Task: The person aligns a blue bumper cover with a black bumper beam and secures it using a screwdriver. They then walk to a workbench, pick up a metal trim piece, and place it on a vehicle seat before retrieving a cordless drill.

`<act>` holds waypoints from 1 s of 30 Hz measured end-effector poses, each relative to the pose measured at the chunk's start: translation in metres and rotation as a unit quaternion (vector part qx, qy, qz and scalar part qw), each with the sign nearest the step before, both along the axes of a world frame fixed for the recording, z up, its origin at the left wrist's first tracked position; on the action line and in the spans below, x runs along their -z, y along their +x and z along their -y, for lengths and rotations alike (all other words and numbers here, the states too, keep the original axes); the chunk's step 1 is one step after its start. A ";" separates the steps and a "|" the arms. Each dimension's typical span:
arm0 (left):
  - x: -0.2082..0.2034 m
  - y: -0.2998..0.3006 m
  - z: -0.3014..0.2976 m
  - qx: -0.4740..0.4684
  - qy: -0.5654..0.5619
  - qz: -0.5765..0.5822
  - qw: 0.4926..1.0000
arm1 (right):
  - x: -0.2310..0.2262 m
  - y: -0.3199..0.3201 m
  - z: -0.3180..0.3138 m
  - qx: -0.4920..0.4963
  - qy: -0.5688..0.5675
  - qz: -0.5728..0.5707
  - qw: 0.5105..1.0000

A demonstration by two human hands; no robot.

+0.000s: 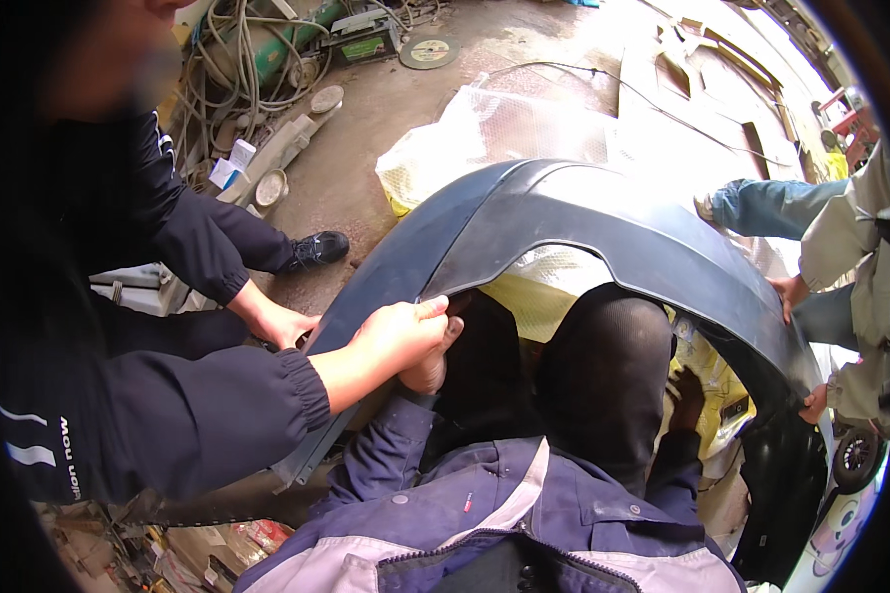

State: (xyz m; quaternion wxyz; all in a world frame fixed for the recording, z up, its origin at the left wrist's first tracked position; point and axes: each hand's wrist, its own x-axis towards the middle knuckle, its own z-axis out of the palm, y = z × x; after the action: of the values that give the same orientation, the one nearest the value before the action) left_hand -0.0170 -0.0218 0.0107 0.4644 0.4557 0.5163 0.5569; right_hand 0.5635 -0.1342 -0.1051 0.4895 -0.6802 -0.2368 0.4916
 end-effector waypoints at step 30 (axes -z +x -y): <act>-0.025 0.057 -0.033 -0.092 0.052 0.247 0.963 | -0.201 -0.026 -0.135 0.212 0.220 -0.234 0.923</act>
State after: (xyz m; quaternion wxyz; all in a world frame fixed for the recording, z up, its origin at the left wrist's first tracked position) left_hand 0.0399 0.0115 0.0357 0.5001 0.2775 0.3958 0.7185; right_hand 0.5372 0.0011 0.0961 0.7609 -0.4551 -0.0679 0.4574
